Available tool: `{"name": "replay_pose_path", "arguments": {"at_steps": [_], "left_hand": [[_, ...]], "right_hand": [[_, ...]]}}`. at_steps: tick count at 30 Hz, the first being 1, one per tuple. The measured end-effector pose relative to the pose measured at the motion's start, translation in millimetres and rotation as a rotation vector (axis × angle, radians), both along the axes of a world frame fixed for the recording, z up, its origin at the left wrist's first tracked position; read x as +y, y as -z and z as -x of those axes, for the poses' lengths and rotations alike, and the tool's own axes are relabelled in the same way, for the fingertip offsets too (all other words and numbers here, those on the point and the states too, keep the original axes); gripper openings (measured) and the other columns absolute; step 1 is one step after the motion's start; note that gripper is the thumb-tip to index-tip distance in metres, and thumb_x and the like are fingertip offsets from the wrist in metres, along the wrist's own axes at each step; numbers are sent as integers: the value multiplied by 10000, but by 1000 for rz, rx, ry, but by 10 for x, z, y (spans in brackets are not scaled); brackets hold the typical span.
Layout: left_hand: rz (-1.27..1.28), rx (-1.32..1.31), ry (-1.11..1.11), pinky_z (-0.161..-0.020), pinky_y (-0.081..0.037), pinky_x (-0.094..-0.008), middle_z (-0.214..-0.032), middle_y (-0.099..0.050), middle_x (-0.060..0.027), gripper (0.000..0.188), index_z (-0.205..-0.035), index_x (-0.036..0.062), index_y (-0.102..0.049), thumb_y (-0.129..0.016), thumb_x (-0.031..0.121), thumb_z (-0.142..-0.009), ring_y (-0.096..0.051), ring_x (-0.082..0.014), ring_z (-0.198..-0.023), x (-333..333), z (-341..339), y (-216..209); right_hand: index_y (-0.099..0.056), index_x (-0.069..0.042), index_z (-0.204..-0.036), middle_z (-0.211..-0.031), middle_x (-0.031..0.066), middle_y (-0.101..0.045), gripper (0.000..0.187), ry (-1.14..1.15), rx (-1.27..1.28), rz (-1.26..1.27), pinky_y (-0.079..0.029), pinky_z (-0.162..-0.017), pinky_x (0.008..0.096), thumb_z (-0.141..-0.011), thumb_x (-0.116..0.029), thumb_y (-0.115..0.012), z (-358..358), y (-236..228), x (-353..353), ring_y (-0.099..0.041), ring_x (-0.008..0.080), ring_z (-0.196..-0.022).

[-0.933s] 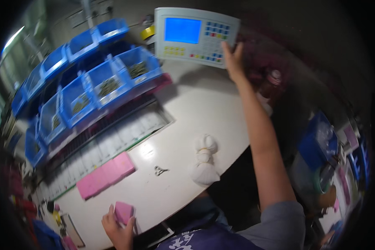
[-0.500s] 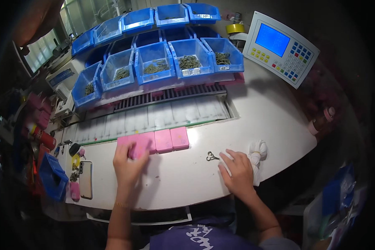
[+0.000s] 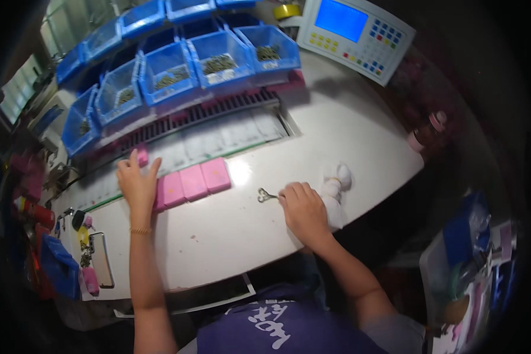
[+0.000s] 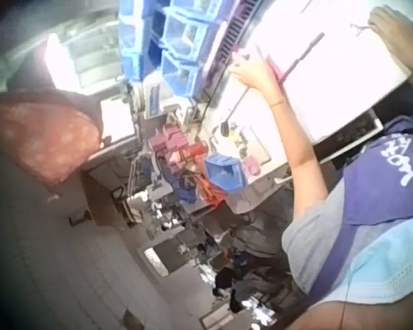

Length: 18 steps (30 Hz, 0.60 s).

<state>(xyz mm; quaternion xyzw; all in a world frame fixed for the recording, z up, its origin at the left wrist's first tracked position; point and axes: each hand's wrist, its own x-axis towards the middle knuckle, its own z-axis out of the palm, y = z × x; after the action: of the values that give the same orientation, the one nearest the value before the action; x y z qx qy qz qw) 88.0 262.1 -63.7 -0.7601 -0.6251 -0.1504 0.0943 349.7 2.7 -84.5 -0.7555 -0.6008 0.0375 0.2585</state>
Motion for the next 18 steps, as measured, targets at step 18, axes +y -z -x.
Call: {"name": "replay_pose_path", "arguments": {"at_steps": [18], "left_hand": [[1291,-1465,247,-554,-378,-213,-809,-623,-10,289,-1182,-24,-685,-680,116,-929,-486,-61,-635,-1965,-594,-468]], "right_hand": [[-599,-55,-1058,-868,-20,-572,280,-339,1805,486,-460,-736,227,-1045,-322,-515,232,-301,26,-548,65,-780]]}}
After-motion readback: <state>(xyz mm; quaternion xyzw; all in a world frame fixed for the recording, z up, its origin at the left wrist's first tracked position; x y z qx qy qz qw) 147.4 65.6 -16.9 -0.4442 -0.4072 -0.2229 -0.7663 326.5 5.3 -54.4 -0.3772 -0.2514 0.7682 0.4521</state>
